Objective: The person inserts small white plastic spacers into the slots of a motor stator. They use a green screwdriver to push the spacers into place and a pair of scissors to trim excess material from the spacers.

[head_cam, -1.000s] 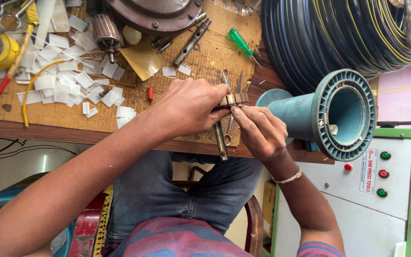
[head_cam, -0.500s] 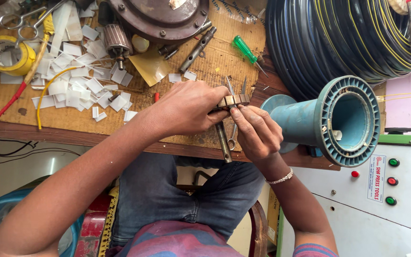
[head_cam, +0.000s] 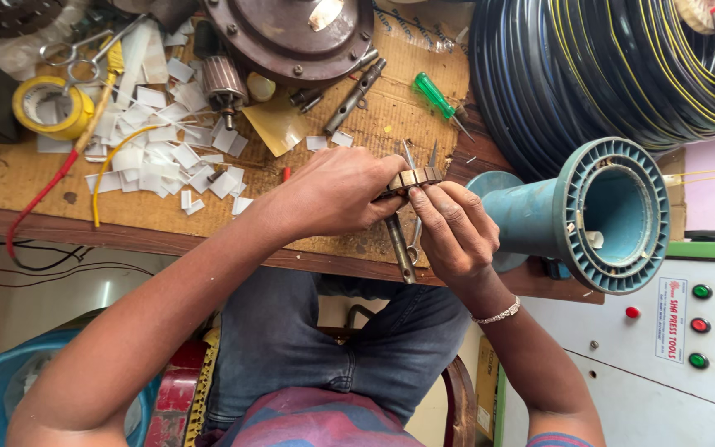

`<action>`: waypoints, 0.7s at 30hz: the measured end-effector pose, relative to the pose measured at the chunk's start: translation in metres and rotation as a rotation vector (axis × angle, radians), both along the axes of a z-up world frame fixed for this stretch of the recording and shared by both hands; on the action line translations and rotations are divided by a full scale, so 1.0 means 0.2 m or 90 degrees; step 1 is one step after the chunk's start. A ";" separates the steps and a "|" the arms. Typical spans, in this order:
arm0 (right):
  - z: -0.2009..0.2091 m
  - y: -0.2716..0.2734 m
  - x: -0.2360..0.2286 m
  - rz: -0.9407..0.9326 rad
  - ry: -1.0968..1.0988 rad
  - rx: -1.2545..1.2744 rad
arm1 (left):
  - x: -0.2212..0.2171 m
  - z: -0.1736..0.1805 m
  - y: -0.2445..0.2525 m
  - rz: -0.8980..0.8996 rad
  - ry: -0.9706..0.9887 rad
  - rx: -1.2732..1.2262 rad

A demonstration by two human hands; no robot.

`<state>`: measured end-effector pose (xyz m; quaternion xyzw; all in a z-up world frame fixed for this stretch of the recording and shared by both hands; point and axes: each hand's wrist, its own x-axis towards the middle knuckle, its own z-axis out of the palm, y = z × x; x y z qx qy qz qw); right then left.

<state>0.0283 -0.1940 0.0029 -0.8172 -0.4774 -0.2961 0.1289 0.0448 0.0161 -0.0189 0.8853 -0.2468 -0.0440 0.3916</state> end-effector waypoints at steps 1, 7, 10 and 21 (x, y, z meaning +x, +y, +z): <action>0.00 0.00 0.01 0.002 -0.004 -0.002 | 0.00 0.00 0.00 -0.002 0.012 0.007; -0.01 -0.06 0.04 0.008 -0.056 -0.044 | 0.02 0.03 0.03 -0.027 -0.017 0.023; -0.02 -0.09 0.02 0.027 -0.089 -0.018 | 0.00 0.03 0.06 -0.093 -0.003 0.032; -0.03 0.00 -0.08 -0.091 0.418 0.179 | -0.17 -0.06 0.11 -0.013 -0.248 -0.070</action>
